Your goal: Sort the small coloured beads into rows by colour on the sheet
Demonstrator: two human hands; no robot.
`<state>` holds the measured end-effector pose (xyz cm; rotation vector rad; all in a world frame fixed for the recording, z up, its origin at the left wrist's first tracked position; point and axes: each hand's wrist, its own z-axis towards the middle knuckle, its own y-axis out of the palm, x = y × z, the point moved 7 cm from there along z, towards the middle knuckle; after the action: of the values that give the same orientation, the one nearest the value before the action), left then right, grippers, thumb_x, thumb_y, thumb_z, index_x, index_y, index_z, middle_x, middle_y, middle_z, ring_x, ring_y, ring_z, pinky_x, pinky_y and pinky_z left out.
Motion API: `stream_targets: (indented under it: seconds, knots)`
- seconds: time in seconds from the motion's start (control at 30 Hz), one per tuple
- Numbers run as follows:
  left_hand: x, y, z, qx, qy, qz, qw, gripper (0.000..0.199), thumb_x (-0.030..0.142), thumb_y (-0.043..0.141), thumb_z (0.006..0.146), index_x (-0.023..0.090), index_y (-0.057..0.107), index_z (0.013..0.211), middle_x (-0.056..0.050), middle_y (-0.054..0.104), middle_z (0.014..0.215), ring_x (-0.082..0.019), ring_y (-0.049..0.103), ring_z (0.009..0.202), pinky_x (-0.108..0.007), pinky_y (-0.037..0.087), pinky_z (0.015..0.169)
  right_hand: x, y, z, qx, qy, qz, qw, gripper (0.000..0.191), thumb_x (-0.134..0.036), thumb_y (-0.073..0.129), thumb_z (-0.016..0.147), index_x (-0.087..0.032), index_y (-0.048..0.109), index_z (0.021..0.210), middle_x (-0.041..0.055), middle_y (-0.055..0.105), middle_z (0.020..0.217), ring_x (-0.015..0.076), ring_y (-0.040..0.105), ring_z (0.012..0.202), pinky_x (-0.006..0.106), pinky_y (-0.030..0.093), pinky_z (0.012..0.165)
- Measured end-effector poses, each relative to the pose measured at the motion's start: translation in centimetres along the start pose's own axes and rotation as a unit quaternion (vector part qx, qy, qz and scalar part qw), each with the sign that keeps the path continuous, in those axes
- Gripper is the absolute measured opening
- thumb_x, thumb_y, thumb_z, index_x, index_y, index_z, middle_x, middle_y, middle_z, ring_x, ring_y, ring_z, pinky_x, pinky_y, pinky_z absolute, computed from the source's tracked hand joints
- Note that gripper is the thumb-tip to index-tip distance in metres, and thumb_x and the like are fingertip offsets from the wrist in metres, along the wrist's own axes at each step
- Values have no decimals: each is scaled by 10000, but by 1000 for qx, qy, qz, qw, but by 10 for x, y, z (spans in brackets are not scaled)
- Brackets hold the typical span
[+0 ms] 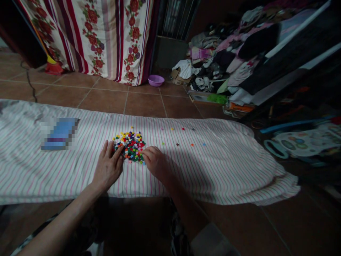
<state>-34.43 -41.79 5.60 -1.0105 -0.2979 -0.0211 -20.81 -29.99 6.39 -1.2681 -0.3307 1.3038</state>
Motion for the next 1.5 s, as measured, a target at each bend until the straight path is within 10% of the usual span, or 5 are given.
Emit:
stream_targets:
  seconds: [1.5]
  knots:
    - [3, -13, 3, 26, 5, -77, 997, 267, 116, 454, 853, 177, 682, 978, -121, 396, 1475, -348, 173, 1471, -594, 368, 1123, -7, 6, 3, 22, -7, 2, 1000, 192, -187, 525, 935, -207, 714, 960, 58, 639, 891, 188, 575, 904, 320, 483, 836]
